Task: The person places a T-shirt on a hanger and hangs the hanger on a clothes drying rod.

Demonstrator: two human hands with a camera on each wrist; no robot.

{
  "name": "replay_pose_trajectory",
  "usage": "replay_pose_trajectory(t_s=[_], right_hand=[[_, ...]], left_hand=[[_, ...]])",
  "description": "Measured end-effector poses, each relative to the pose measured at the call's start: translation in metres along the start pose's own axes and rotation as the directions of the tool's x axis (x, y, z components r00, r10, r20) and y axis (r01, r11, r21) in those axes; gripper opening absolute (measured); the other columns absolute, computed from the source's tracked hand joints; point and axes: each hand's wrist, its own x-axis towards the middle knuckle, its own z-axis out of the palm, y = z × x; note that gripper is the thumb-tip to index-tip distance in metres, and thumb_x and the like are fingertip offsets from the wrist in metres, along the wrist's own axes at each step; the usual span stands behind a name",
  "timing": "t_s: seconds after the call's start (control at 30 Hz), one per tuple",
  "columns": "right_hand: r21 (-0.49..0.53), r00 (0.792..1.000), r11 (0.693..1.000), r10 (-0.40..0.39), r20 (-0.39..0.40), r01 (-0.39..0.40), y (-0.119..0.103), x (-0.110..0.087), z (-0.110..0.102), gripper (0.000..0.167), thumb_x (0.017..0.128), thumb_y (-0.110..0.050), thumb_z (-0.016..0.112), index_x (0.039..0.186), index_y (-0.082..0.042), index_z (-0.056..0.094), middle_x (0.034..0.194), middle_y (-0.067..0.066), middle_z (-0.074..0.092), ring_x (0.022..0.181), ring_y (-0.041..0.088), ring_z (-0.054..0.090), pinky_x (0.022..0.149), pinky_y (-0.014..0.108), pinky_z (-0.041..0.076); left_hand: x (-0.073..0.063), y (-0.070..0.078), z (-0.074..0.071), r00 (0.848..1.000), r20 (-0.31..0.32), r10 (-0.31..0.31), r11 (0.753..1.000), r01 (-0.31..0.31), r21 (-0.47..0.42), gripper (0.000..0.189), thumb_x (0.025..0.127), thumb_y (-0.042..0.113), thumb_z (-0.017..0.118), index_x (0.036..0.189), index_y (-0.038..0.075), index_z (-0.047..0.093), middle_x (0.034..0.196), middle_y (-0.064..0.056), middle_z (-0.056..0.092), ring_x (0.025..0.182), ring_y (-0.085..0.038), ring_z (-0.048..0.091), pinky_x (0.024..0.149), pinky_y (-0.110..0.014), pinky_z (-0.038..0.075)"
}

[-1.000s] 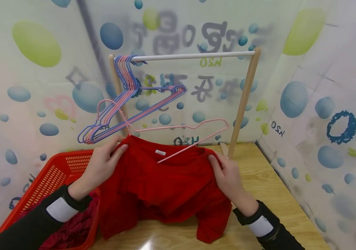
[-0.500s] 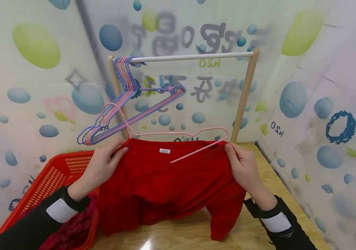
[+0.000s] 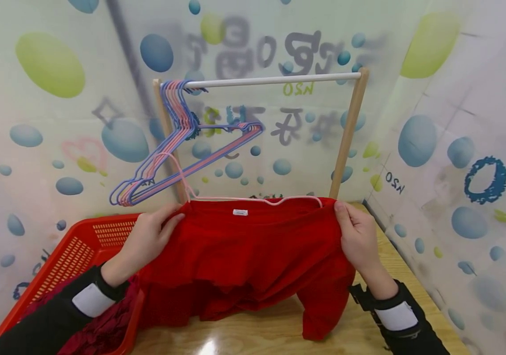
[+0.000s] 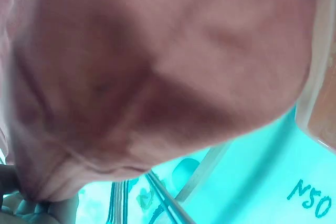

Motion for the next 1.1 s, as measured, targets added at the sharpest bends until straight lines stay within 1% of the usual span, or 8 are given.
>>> replay_pose_trajectory(t_s=[0.23, 0.3, 0.37, 0.5, 0.77, 0.87, 0.97, 1.1], right_hand=[[-0.015, 1.000, 1.000, -0.007, -0.015, 0.006, 0.006, -0.001, -0.002, 0.040, 0.099, -0.010, 0.047, 0.059, -0.006, 0.042, 0.052, -0.009, 0.033, 0.045, 0.009, 0.034, 0.043, 0.028, 0.025], [-0.045, 0.999, 0.998, -0.050, -0.017, 0.050, 0.008, -0.001, -0.002, 0.040, 0.098, -0.008, 0.048, 0.059, -0.006, 0.043, 0.052, -0.010, 0.031, 0.045, 0.007, 0.032, 0.043, 0.026, 0.024], [-0.077, 0.992, 0.989, -0.128, -0.021, 0.126, 0.012, 0.000, -0.002, 0.036, 0.096, -0.005, 0.050, 0.060, -0.005, 0.048, 0.052, -0.010, 0.031, 0.046, 0.004, 0.031, 0.044, 0.024, 0.023], [-0.134, 0.955, 0.947, -0.295, -0.018, 0.290, 0.017, 0.000, -0.001, 0.028, 0.095, -0.003, 0.053, 0.067, -0.002, 0.059, 0.054, -0.008, 0.038, 0.051, -0.002, 0.034, 0.045, 0.020, 0.025], [-0.217, 0.891, 0.868, -0.454, 0.024, 0.447, 0.021, -0.003, 0.006, 0.025, 0.095, -0.012, 0.056, 0.073, -0.003, 0.062, 0.061, 0.000, 0.047, 0.060, -0.003, 0.037, 0.052, 0.015, 0.030], [-0.267, 0.887, 0.848, -0.457, 0.069, 0.458, 0.019, -0.006, 0.008, 0.023, 0.095, -0.013, 0.056, 0.074, -0.005, 0.062, 0.063, 0.000, 0.049, 0.063, 0.000, 0.040, 0.056, 0.016, 0.034], [-0.324, 0.895, 0.835, -0.427, 0.131, 0.445, 0.014, -0.009, 0.009, 0.017, 0.094, -0.012, 0.057, 0.079, -0.008, 0.063, 0.064, -0.004, 0.048, 0.063, 0.003, 0.041, 0.057, 0.015, 0.034], [-0.358, 0.885, 0.809, -0.421, 0.201, 0.466, 0.011, -0.011, 0.011, 0.013, 0.091, -0.007, 0.059, 0.079, -0.010, 0.062, 0.062, -0.008, 0.043, 0.061, 0.005, 0.040, 0.056, 0.015, 0.033]], left_hand=[[-0.002, 0.002, 0.003, 1.000, 0.000, 0.011, 1.000, -0.011, 0.013, 0.009, 0.093, 0.013, 0.060, 0.102, 0.013, 0.060, 0.067, 0.004, 0.052, 0.053, -0.008, 0.039, 0.047, -0.021, 0.035], [-0.003, 0.003, 0.004, 1.000, -0.003, 0.023, 1.000, -0.022, 0.020, 0.010, 0.092, 0.013, 0.061, 0.102, 0.012, 0.060, 0.070, 0.003, 0.055, 0.054, -0.008, 0.041, 0.048, -0.021, 0.036], [-0.004, 0.004, 0.005, 0.999, -0.006, 0.034, 0.999, -0.034, 0.032, 0.011, 0.092, 0.012, 0.061, 0.103, 0.011, 0.061, 0.074, 0.001, 0.060, 0.056, -0.008, 0.042, 0.049, -0.020, 0.037], [-0.007, 0.005, 0.008, 0.999, -0.010, 0.038, 0.998, -0.038, 0.044, 0.017, 0.091, 0.011, 0.063, 0.108, 0.010, 0.063, 0.083, -0.002, 0.068, 0.057, -0.008, 0.046, 0.049, -0.019, 0.039], [-0.012, 0.012, 0.009, 0.999, 0.008, 0.051, 0.999, -0.051, 0.006, 0.019, 0.090, 0.011, 0.064, 0.109, 0.012, 0.061, 0.077, 0.001, 0.064, 0.053, -0.006, 0.039, 0.045, -0.018, 0.033], [-0.013, 0.014, 0.010, 0.999, 0.010, 0.034, 0.999, -0.034, -0.021, 0.019, 0.090, 0.012, 0.064, 0.109, 0.013, 0.063, 0.082, 0.000, 0.067, 0.057, -0.007, 0.044, 0.047, -0.017, 0.036], [-0.015, 0.015, 0.011, 1.000, 0.013, 0.016, 0.999, -0.015, -0.051, 0.019, 0.090, 0.012, 0.063, 0.108, 0.013, 0.064, 0.085, 0.000, 0.067, 0.062, -0.008, 0.049, 0.052, -0.018, 0.043], [-0.017, 0.017, 0.015, 1.000, 0.006, 0.026, 0.998, -0.026, -0.061, 0.015, 0.090, 0.011, 0.063, 0.105, 0.012, 0.064, 0.085, 0.000, 0.067, 0.067, -0.008, 0.054, 0.062, -0.022, 0.051]])
